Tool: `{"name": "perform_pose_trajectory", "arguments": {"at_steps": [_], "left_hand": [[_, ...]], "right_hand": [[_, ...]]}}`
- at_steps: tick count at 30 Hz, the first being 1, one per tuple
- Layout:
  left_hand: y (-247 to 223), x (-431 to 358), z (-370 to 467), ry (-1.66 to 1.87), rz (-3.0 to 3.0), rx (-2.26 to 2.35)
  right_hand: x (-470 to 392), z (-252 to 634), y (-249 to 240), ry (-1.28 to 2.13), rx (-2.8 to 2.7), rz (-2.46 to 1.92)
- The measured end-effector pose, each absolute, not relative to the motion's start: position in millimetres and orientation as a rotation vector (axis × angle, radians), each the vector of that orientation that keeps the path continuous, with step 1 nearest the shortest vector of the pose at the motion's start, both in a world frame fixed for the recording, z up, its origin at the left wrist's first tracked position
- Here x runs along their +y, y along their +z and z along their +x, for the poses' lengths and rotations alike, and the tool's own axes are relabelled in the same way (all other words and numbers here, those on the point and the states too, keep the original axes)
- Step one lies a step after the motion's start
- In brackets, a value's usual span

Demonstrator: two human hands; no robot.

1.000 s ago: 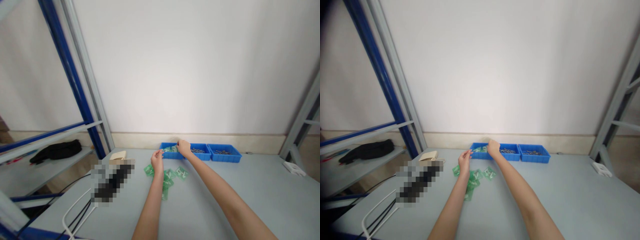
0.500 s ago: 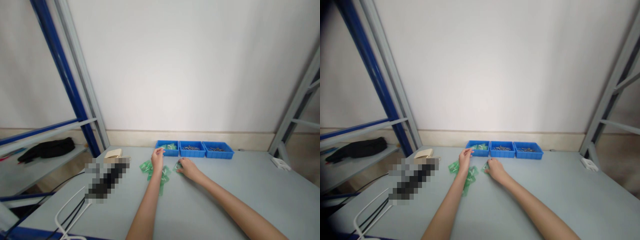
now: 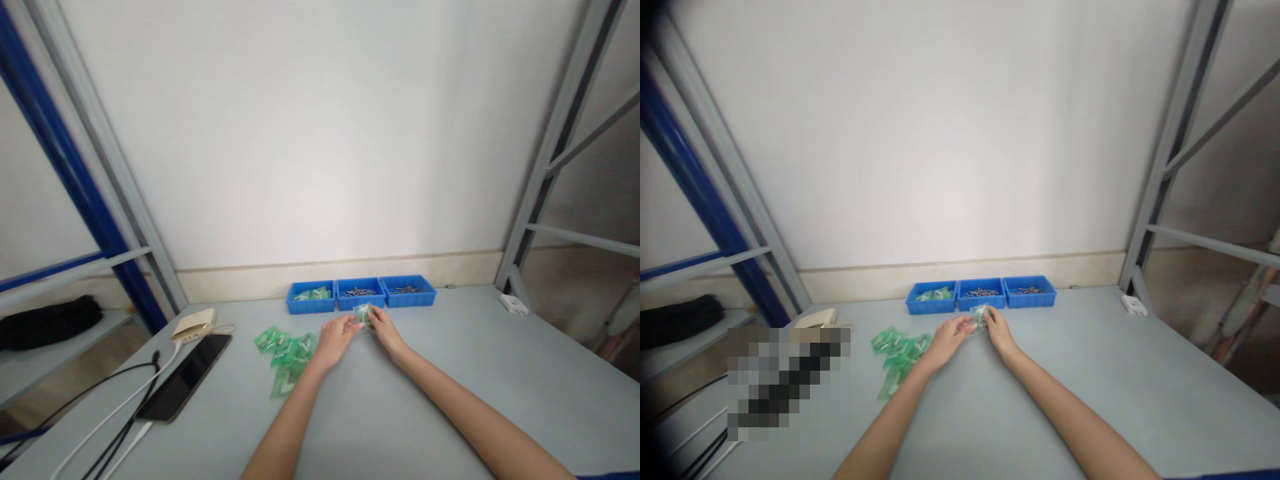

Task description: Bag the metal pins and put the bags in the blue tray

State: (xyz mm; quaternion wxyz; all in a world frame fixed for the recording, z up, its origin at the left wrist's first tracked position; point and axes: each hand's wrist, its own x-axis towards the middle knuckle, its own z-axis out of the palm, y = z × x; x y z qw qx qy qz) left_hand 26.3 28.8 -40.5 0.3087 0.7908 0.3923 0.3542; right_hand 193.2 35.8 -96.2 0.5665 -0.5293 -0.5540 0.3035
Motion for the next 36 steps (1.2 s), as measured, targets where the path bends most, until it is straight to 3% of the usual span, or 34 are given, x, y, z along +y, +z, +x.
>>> {"name": "perform_pose_trajectory", "arguments": {"at_steps": [11, 19, 25, 36], "left_hand": [[-30.5, 39.8, 20.0, 1.319, 2.293, 1.101], [-34.1, 41.3, 22.7, 1.360, 2.104, 1.105], [-28.8, 38.4, 19.7, 1.444, 2.231, 0.952], [-30.1, 51.9, 15.6, 1.467, 1.649, 1.001]], "right_hand": [[9.1, 190.6, -57.3, 0.584, -1.459, -1.016], [16.3, 189.0, -60.7, 0.729, -1.288, -1.088], [8.7, 188.6, -53.3, 0.589, -1.400, -1.084], [32.8, 169.3, -56.6, 0.851, -1.162, -1.056]]}}
